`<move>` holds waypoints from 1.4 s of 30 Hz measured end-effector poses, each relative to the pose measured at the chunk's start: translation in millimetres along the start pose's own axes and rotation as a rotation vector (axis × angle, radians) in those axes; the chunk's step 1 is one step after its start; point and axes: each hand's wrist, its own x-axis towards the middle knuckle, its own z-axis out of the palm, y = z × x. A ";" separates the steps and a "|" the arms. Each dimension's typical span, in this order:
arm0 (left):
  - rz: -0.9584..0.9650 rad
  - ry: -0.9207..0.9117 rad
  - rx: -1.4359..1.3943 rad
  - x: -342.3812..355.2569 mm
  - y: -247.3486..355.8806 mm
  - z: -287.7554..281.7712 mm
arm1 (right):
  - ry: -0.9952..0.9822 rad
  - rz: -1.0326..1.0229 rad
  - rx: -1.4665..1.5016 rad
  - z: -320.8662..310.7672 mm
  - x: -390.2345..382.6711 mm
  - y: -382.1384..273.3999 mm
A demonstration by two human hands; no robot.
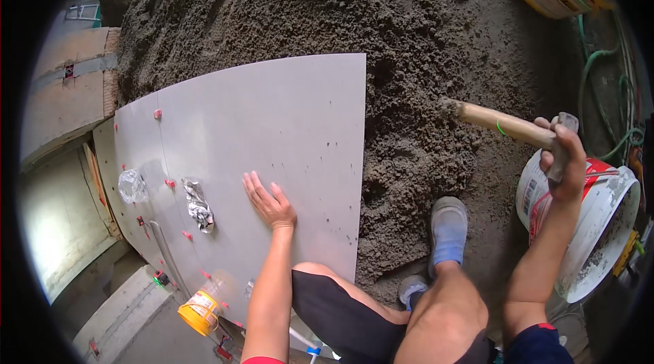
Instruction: The person installs floor tiles by spreading mortar with a notched trowel, placing tiles onto the wet bed, and using a rubber mallet and spacer clips to level and align them.
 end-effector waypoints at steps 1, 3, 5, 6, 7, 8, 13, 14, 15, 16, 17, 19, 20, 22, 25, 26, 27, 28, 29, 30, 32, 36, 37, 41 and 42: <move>-0.006 -0.003 0.007 -0.1 -1.1 -1.0 | -0.052 -0.050 -0.148 19.5 8.9 34.9; 0.023 -0.005 -0.028 4.8 16.6 9.7 | -0.091 0.000 -0.181 66.1 25.9 84.6; 0.034 -0.007 -0.047 2.7 19.3 13.5 | -0.084 0.128 -0.074 94.8 34.0 113.2; 0.032 0.001 -0.045 1.6 15.9 11.3 | -0.150 0.126 -0.092 93.9 36.3 116.2; 0.037 0.010 -0.046 0.4 11.4 9.9 | -0.190 0.103 -0.110 88.5 36.0 109.3; 0.029 0.015 -0.045 0.0 4.3 8.4 | -0.230 0.076 -0.132 84.0 32.0 93.1; -0.014 -0.015 0.038 -4.8 -8.2 -4.8 | -0.001 0.013 -0.165 31.3 -26.3 -2.4; -0.010 -0.002 0.036 -3.2 -7.2 -3.4 | -0.057 -0.012 -0.181 23.6 -32.7 6.0; 0.003 0.017 0.009 1.3 6.8 5.9 | -0.085 -0.055 -0.198 14.4 -43.9 0.7; 0.003 0.009 -0.017 5.3 20.5 14.2 | -0.028 -0.011 -0.252 30.5 -38.9 43.6; 0.005 0.014 -0.011 1.7 18.8 15.4 | -0.007 0.062 -0.287 60.4 -26.0 100.5; 0.012 0.054 -0.014 10.2 14.9 10.0 | -0.075 0.089 -0.121 89.5 -23.4 137.5; 0.021 0.040 -0.008 8.2 10.8 8.9 | -0.100 0.122 -0.099 86.3 -26.7 137.9; 0.040 0.031 -0.008 3.1 3.9 7.7 | -0.137 0.135 -0.101 72.8 -24.2 123.7; 0.019 0.031 0.018 -4.6 -7.4 2.4 | -0.132 0.044 -0.146 33.0 -41.7 63.7; 0.001 0.011 0.012 -9.6 -7.5 4.4 | -0.129 -0.024 -0.107 24.6 -51.4 48.2; -0.005 0.030 -0.010 -1.0 -4.2 5.0 | -0.111 -0.034 -0.082 21.6 -56.5 38.4; -0.007 0.040 -0.001 0.1 -7.0 1.0 | -0.094 -0.042 -0.057 21.6 -60.6 35.3; -0.011 0.038 -0.010 2.2 1.2 5.6 | -0.217 -0.313 -0.525 26.5 -47.6 60.6; -0.015 0.034 -0.016 2.7 7.4 10.6 | -0.222 -0.280 -0.571 47.9 -37.1 86.4; -0.039 0.039 -0.054 -0.8 10.2 19.6 | -0.141 0.060 -0.221 96.6 -21.3 115.4; -0.154 0.041 -0.061 27.3 21.5 32.6 | -0.234 0.012 -0.203 103.1 -18.7 116.6; -0.108 0.000 -0.064 36.2 26.6 37.8 | -0.196 0.029 -0.162 101.1 -29.2 122.1; 0.150 -0.185 -0.003 79.7 141.3 57.7 | -0.119 0.038 -0.069 88.3 -54.9 154.2; 0.255 -0.161 -0.074 86.3 172.3 60.4 | -0.126 0.031 -0.076 88.0 -59.3 157.1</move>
